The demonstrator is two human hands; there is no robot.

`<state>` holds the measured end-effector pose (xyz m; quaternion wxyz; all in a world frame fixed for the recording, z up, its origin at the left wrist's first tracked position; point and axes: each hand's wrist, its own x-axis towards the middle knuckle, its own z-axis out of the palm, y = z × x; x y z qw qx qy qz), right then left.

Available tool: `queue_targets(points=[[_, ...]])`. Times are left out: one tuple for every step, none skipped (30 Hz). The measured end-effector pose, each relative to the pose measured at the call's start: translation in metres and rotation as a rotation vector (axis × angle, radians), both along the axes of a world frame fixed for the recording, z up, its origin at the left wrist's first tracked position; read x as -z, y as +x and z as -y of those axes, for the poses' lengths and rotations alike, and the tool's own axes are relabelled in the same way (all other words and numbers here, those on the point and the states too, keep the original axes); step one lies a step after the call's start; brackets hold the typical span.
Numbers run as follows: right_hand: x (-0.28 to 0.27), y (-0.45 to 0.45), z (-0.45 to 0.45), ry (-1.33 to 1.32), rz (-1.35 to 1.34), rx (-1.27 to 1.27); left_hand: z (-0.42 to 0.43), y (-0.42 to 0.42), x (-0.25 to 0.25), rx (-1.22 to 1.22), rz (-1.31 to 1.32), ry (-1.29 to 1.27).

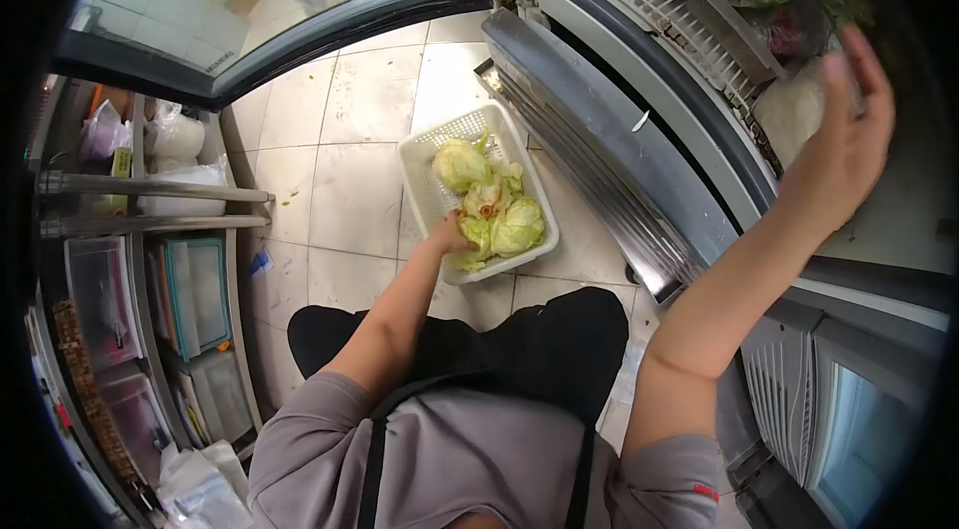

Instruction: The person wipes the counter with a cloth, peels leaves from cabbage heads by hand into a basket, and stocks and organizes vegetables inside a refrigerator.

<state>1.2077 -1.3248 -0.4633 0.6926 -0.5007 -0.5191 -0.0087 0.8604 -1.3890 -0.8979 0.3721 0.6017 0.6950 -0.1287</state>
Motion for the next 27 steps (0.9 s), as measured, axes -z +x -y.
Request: queue_targets(points=[[0.022,-0.009,0.013,-0.036,0.081,-0.022,0.007,0.004,-0.002,0.040,0.004,0.037],[0.040,-0.015,0.026,-0.189,0.050,-0.084,0.010,0.007,-0.002,0.078,0.008,0.075],[0.058,-0.021,0.036,-0.338,0.017,-0.149,0.005,0.008,0.000,0.080,0.028,0.038],[0.078,-0.025,0.043,-0.435,-0.026,-0.232,0.000,0.007,0.001,0.083,0.045,-0.001],[0.095,-0.029,0.052,-0.539,-0.073,-0.311,0.001,0.005,0.001,0.091,0.060,-0.047],[0.108,-0.035,0.061,-0.644,-0.086,-0.356,0.004,0.002,0.002,0.089,0.071,-0.030],[0.119,-0.041,0.066,-0.740,-0.094,-0.402,0.002,0.002,0.004,0.084,0.084,-0.002],[0.130,-0.048,0.069,-0.736,-0.062,-0.432,-0.001,0.003,0.005,0.077,0.097,0.029],[0.140,-0.053,0.073,-0.737,-0.034,-0.460,0.002,0.004,0.008,0.063,0.139,0.101],[0.148,-0.058,0.077,-0.773,-0.057,-0.492,0.009,0.005,0.010,0.048,0.181,0.171],[0.154,-0.061,0.080,-0.811,-0.079,-0.524,0.014,0.006,0.012,0.032,0.222,0.240],[0.161,-0.064,0.083,-0.850,-0.102,-0.560,0.020,0.005,0.010,0.012,0.258,0.255],[0.169,-0.066,0.086,-0.872,-0.113,-0.584,0.024,0.003,0.007,-0.008,0.293,0.270],[0.176,-0.067,0.087,-0.892,-0.124,-0.609,0.025,0.000,0.003,-0.028,0.328,0.287],[0.179,-0.069,0.088,-0.912,-0.135,-0.633,0.024,-0.004,0.000,-0.022,0.341,0.296],[0.180,-0.073,0.090,-0.938,-0.160,-0.636,0.024,-0.008,-0.003,-0.016,0.354,0.303],[0.181,-0.076,0.091,-0.968,-0.200,-0.672,0.025,-0.011,-0.005,-0.010,0.366,0.309],[0.184,-0.078,0.090,-0.996,-0.241,-0.707,0.025,-0.011,-0.009,0.013,0.359,0.332],[0.188,-0.079,0.089,-1.024,-0.284,-0.742,0.025,-0.011,-0.013,0.037,0.353,0.353],[0.197,-0.080,0.087,-1.061,-0.301,-0.757,0.028,-0.012,-0.017,0.060,0.346,0.368],[0.195,-0.083,0.089,-1.070,-0.220,-0.742,0.028,-0.013,-0.014,-0.148,0.456,0.240],[0.190,-0.086,0.086,-1.068,-0.133,-0.719,0.019,-0.012,-0.011,-0.349,0.566,0.118],[0.182,-0.087,0.083,-1.059,-0.044,-0.679,0.005,-0.006,-0.008,-0.534,0.681,-0.010],[0.163,-0.083,0.079,-0.987,0.072,-0.666,-0.001,-0.006,0.009,-0.448,0.507,0.089],[0.144,-0.077,0.070,-0.857,0.060,-0.643,0.002,-0.008,0.025,-0.348,0.341,0.194],[0.123,-0.064,0.058,-0.726,0.054,-0.606,0.005,0.001,0.015,-0.214,0.134,0.143],[0.094,-0.046,0.043,-0.633,0.151,-0.442,0.006,0.006,0.022,-0.125,0.191,0.140]])
